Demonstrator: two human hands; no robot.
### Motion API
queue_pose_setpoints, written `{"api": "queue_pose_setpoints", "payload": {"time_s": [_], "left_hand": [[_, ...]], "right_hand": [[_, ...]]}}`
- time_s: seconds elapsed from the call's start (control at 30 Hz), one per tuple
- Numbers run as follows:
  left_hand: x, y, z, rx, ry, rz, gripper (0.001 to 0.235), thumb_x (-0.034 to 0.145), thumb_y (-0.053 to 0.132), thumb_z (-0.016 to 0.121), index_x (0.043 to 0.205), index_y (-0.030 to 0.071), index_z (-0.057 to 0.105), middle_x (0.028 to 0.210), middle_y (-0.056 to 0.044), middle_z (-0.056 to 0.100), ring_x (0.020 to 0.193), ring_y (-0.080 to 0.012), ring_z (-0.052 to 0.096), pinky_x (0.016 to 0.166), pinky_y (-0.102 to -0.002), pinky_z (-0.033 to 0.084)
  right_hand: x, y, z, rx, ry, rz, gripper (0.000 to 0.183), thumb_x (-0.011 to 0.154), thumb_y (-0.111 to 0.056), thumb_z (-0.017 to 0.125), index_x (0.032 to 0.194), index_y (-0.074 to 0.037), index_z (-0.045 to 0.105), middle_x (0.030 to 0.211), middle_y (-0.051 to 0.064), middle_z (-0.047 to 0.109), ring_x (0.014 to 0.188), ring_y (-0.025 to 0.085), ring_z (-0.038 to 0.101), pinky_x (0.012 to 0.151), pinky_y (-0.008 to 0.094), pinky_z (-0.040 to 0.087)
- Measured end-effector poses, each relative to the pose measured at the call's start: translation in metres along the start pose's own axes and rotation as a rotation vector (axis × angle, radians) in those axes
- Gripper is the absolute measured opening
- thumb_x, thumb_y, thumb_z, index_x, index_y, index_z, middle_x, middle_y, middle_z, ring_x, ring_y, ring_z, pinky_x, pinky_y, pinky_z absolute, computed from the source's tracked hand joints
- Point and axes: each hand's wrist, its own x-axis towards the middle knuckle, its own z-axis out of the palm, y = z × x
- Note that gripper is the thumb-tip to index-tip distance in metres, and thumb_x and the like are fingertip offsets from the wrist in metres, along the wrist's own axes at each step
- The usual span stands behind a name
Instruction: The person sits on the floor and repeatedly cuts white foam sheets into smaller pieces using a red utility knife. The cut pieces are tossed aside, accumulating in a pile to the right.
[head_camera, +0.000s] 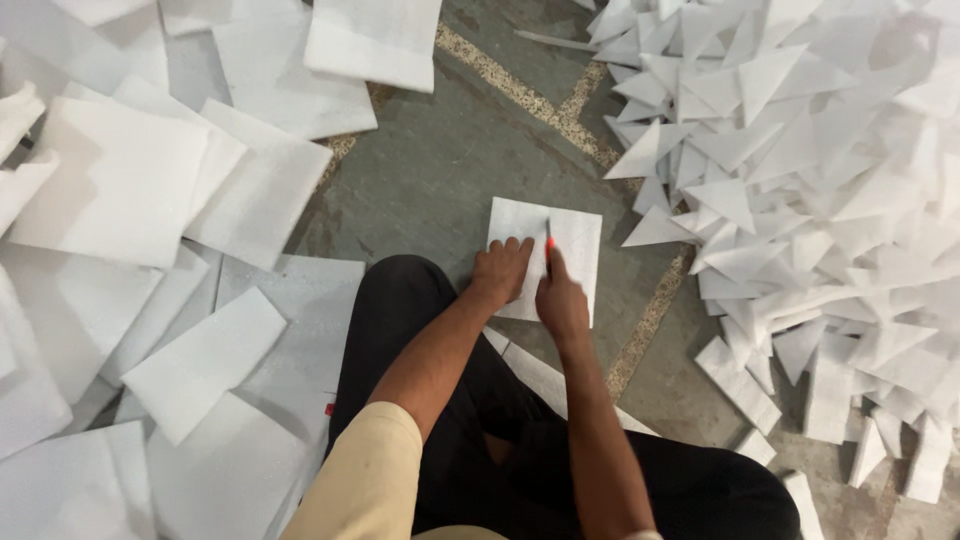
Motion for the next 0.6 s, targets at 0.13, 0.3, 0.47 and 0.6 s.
{"api": "queue_pose_setpoints", "payload": {"time_s": [0.13, 0.3, 0.47, 0.6], "left_hand": [[0.0, -0.002, 0.008, -0.004, 0.002, 0.014, 0.07, 0.086, 0.01, 0.068, 0.151, 0.014, 0.04, 0.136, -0.011, 0.055, 0.12, -0.0322, 0.057, 0.091, -0.05, 0.054], [0.01, -0.007, 0.033, 0.04, 0.037, 0.036, 0.056, 0.097, 0.017, 0.055, 0.151, 0.015, 0.043, 0.136, -0.013, 0.056, 0.121, -0.0333, 0.057, 0.09, -0.054, 0.054], [-0.004, 0.002, 0.064, 0.128, 0.165, 0.163, 0.035, 0.113, 0.033, 0.039, 0.14, 0.021, 0.056, 0.142, -0.009, 0.056, 0.13, -0.0318, 0.053, 0.098, -0.058, 0.049], [-0.027, -0.002, 0.067, -0.018, 0.261, 0.147, 0.061, 0.093, 0.011, 0.055, 0.153, 0.013, 0.044, 0.146, -0.015, 0.05, 0.127, -0.0335, 0.052, 0.094, -0.052, 0.05]], "right_hand": [[-0.095, 0.024, 0.001, -0.072, -0.14, 0.079, 0.065, 0.095, -0.015, 0.051, 0.158, -0.023, 0.035, 0.092, 0.029, 0.073, 0.08, 0.043, 0.073, 0.074, 0.054, 0.059], [-0.186, 0.076, 0.01, 0.009, -0.21, 0.118, 0.065, 0.093, -0.02, 0.055, 0.155, -0.026, 0.038, 0.094, 0.029, 0.073, 0.087, 0.049, 0.07, 0.075, 0.057, 0.055], [-0.122, 0.12, 0.029, 0.327, 0.04, 0.245, 0.041, 0.093, -0.022, 0.057, 0.131, -0.007, 0.057, 0.082, 0.027, 0.075, 0.079, 0.046, 0.077, 0.075, 0.056, 0.058], [-0.05, 0.135, 0.024, 0.108, 0.379, 0.09, 0.038, 0.09, -0.018, 0.062, 0.123, 0.001, 0.062, 0.1, 0.029, 0.071, 0.094, 0.05, 0.069, 0.082, 0.056, 0.054]]}}
